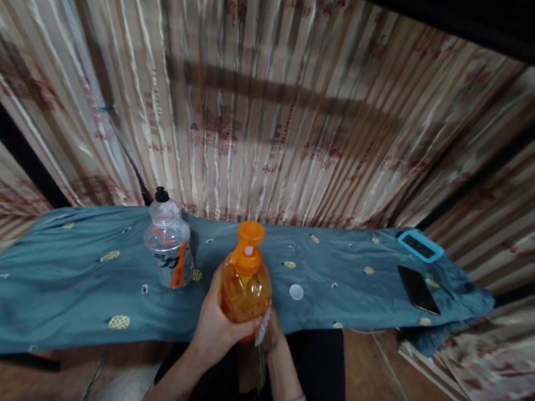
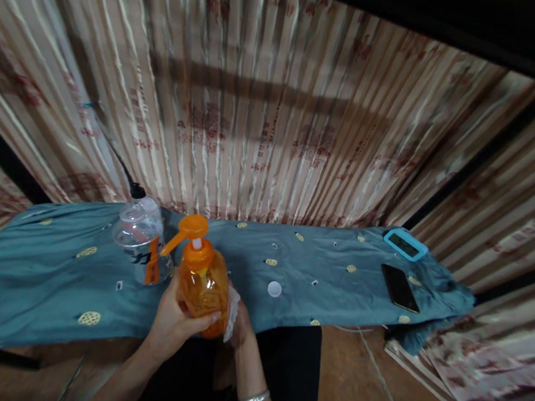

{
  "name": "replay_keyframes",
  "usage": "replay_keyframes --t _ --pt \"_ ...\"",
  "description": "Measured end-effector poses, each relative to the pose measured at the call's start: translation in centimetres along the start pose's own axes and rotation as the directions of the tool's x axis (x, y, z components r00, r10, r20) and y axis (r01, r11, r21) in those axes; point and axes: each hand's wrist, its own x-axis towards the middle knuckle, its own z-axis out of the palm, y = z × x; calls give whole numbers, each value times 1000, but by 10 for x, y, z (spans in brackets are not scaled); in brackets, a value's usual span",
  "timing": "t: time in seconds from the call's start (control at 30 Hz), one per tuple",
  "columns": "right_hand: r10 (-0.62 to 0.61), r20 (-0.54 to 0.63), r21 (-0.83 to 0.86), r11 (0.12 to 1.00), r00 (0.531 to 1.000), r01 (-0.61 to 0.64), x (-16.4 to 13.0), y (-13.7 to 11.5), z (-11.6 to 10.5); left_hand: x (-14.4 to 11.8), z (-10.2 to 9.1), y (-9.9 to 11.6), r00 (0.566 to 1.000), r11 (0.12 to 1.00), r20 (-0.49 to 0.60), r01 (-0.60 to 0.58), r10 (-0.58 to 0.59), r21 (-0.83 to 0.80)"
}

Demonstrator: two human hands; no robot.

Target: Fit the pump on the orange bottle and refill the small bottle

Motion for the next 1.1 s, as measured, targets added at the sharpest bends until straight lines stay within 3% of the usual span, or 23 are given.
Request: replay_keyframes --t 0.13,0.27,0.43,0.63,0.8,0.9,1.1 --pt "41 -82 173 985 996 -26 -8 31 4 4 -1 -9 999 999 -47 -23 25 41" --pt "56 -249 326 945 967 30 -11 60 6 17 -1 -18 986 988 -141 -66 86 138" --pt "87 -386 312 949 918 42 -11 77 3 32 -6 -27 972 977 -198 -89 127 191" --pt "-18 -401 44 998 916 39 -25 64 -4 45 -11 -47 974 984 -196 -86 117 159" --pt "-211 -438 -259 960 874 103 -33 40 -26 51 -13 -54 966 974 -215 -101 144 201" --pt "-290 -431 -342 929 854 142 -21 25 -39 49 -17 -55 964 976 -231 -82 129 201" --pt "-291 -346 -387 910 892 147 30 4 -53 45 -32 -55 949 975 -284 -80 139 209"
